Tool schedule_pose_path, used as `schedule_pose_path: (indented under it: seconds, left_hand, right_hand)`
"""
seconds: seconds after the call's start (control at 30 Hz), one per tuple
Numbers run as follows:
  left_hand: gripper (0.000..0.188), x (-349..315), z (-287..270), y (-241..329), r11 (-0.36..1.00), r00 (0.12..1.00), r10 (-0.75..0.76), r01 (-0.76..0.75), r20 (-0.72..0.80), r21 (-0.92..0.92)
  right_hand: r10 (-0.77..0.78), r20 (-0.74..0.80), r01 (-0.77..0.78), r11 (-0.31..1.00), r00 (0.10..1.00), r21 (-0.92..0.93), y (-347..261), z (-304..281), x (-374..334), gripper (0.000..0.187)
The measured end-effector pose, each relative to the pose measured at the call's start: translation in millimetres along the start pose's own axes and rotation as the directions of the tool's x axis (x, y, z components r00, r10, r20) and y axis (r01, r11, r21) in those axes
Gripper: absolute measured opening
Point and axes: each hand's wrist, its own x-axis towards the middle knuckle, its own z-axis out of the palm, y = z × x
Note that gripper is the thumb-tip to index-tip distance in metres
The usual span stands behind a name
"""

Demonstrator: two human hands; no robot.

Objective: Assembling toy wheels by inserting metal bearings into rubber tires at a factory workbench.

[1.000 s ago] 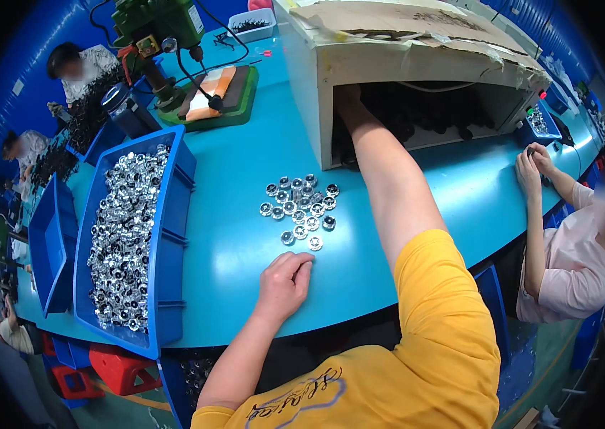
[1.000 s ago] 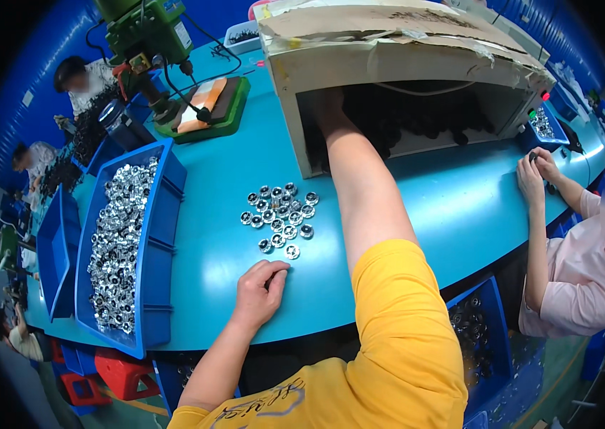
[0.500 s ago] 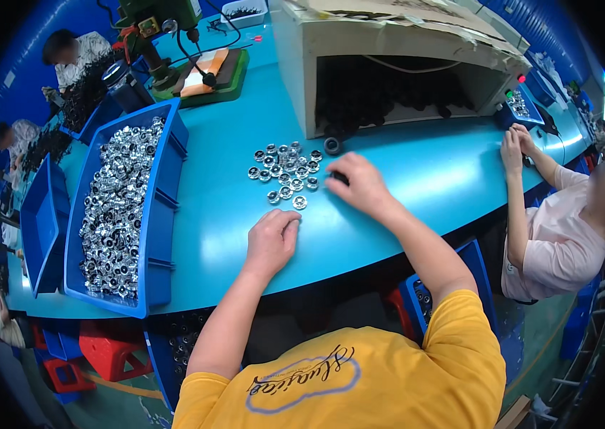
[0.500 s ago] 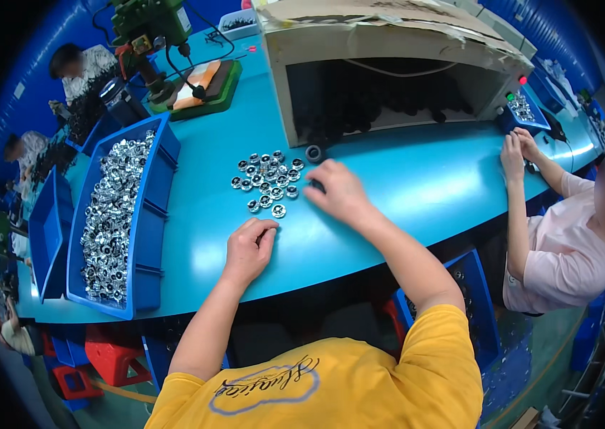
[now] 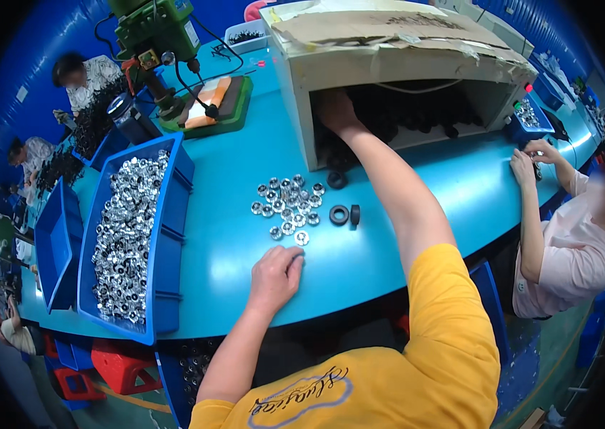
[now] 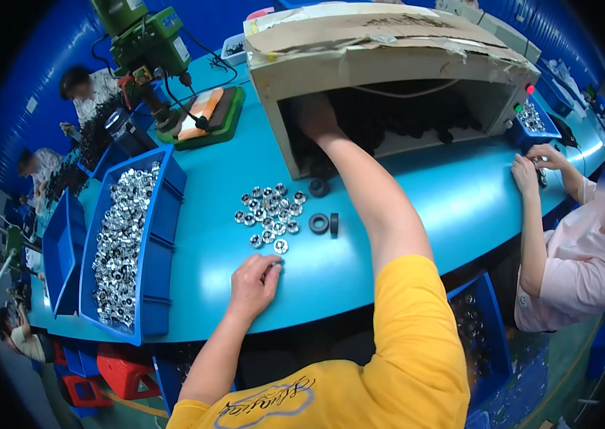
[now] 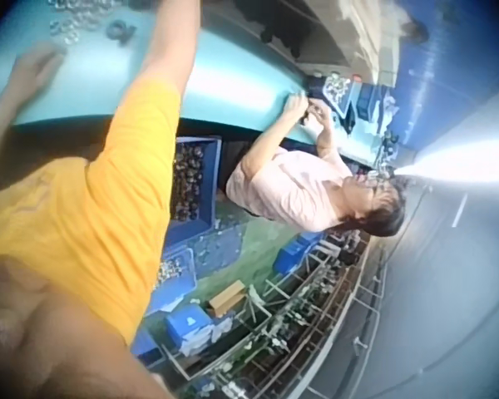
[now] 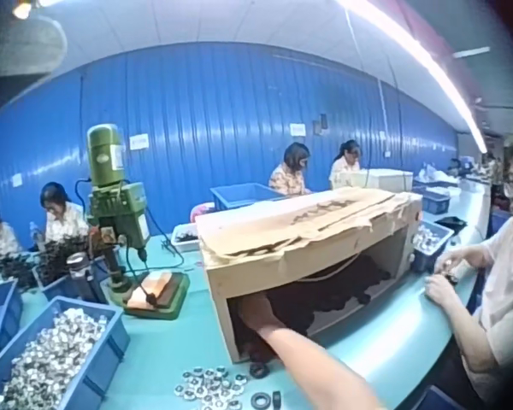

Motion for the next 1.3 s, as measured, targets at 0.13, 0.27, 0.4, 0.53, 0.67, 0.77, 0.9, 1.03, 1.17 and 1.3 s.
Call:
schedule_pose_path:
  seconds: [0.13,0.27,0.4,0.53,0.67,0.77,0.9,1.03,1.17,1.3]
  left_hand:
    - [0.006,5.6,-0.8,0.4,1.0,1.0,-0.003,0.003,-0.009,-0.028]
    - [0.008,9.4,-2.6,-2.6,0.998,1.0,-0.027,0.027,0.004,-0.058]
    - [0.01,9.3,-0.5,-6.8,0.996,1.0,-0.024,0.023,-0.013,-0.085]
    - [0.008,9.5,-4.5,-5.6,0.995,0.999,-0.044,0.045,0.015,-0.09]
    - [0.007,9.9,-0.9,-8.6,0.991,1.0,-0.014,0.013,-0.01,-0.131]
    - [0.006,3.6,-1.5,-9.6,0.995,0.999,-0.013,0.009,-0.041,-0.103]
    - [0.005,2.0,-1.7,-6.4,0.997,0.999,0.01,-0.013,-0.032,-0.078]
    - [0.005,-3.5,0.2,-5.5,0.997,1.0,-0.024,0.023,-0.011,-0.071]
    - [0.006,-6.7,2.6,-4.7,0.999,1.0,-0.017,0.016,-0.026,-0.044]
    - [0.006,-10.2,1.6,-3.7,1.0,1.0,-0.006,0.005,-0.027,-0.014]
  right_hand:
    - [-0.114,-0.304,0.05,0.976,0.946,-0.21,23.1,55.5,52.3,0.034]
    - [-0.048,-0.377,-0.052,0.967,0.925,-0.249,22.4,74.1,73.8,0.032]
    - [-0.052,-0.39,-0.054,0.965,0.919,-0.256,25.5,80.6,77.7,0.03]
    - [-0.073,-0.376,-0.037,0.96,0.924,-0.277,32.4,75.8,70.5,0.028]
    - [-0.11,-0.299,0.027,0.963,0.948,-0.268,38.6,49.0,38.4,0.026]
    - [-0.046,-0.169,0.021,0.988,0.984,-0.15,-0.5,1.6,-5.6,0.024]
    - [0.018,-0.188,0.004,0.993,0.982,0.116,-28.3,-80.0,-83.8,0.031]
    - [0.103,0.027,-0.106,0.979,0.994,0.177,-77.4,-158.1,-147.3,0.027]
    - [0.005,0.166,-0.025,0.993,0.986,0.118,-104.6,-184.9,-200.3,0.032]
    - [-0.085,0.18,0.078,0.996,0.98,0.047,-122.9,-190.8,-226.8,0.042]
